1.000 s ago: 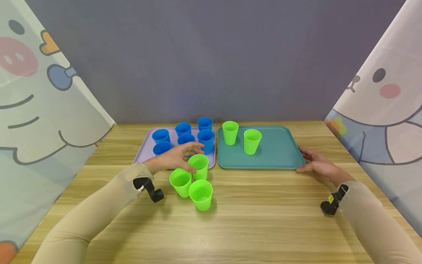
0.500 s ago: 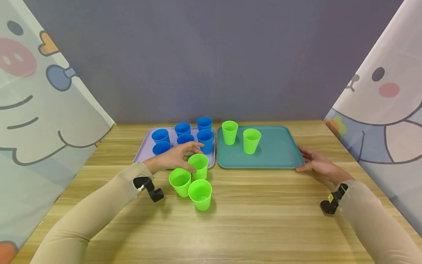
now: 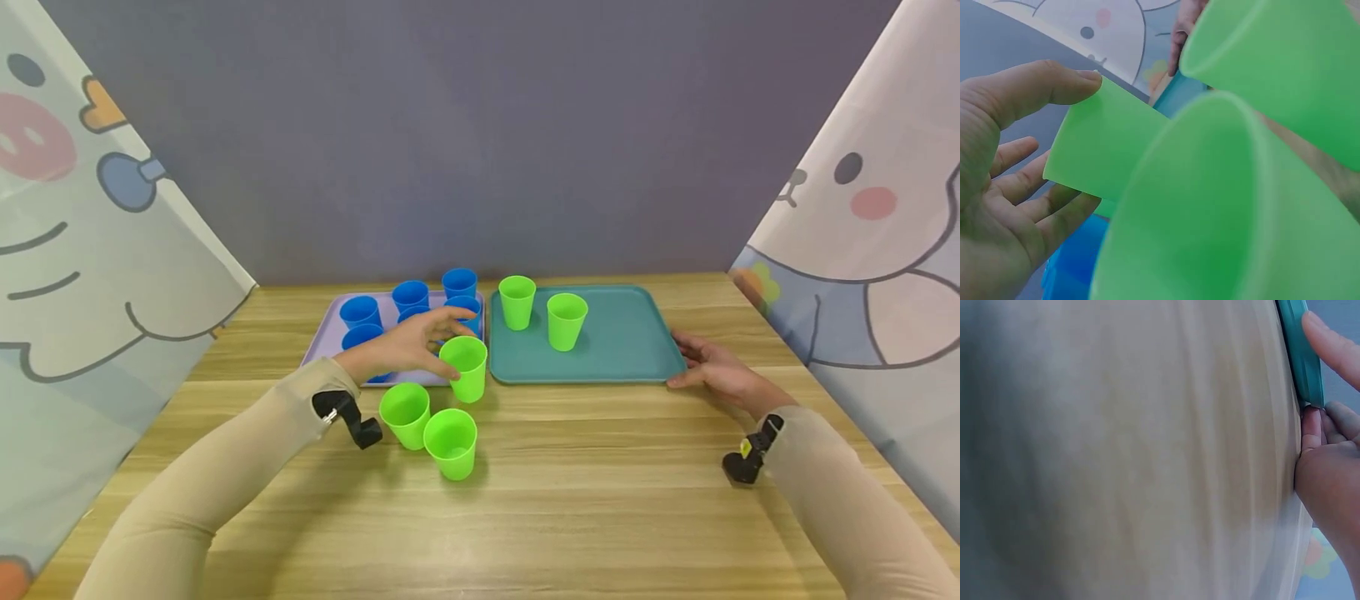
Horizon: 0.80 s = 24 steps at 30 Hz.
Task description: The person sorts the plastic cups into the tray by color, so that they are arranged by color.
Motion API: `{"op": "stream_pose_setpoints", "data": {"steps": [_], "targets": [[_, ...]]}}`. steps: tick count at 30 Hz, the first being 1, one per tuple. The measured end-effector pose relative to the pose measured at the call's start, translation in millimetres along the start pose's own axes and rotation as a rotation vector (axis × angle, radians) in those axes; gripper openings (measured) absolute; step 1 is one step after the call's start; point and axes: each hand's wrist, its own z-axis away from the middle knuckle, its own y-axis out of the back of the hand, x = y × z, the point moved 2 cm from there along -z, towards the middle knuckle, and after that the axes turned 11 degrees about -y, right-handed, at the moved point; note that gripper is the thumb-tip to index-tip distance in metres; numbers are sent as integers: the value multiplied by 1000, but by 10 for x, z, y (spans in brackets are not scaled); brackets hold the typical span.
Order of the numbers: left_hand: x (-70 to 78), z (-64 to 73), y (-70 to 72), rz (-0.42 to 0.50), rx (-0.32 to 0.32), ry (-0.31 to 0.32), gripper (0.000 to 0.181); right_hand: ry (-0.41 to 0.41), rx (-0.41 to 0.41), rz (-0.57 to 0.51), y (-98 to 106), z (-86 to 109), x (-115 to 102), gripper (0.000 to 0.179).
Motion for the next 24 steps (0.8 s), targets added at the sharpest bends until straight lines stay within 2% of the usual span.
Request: {"op": "stream_pose_setpoints", "data": {"steps": [6, 14, 24], "targets": [[36, -121, -9, 23, 30, -1, 88, -18, 5, 16, -10, -5, 5, 100], [31, -263, 6, 67, 29, 4, 89, -14, -2, 7, -4, -5, 8, 100], [26, -482, 2, 0, 57, 13, 91, -19, 6, 15, 9, 0, 12, 100]]}}
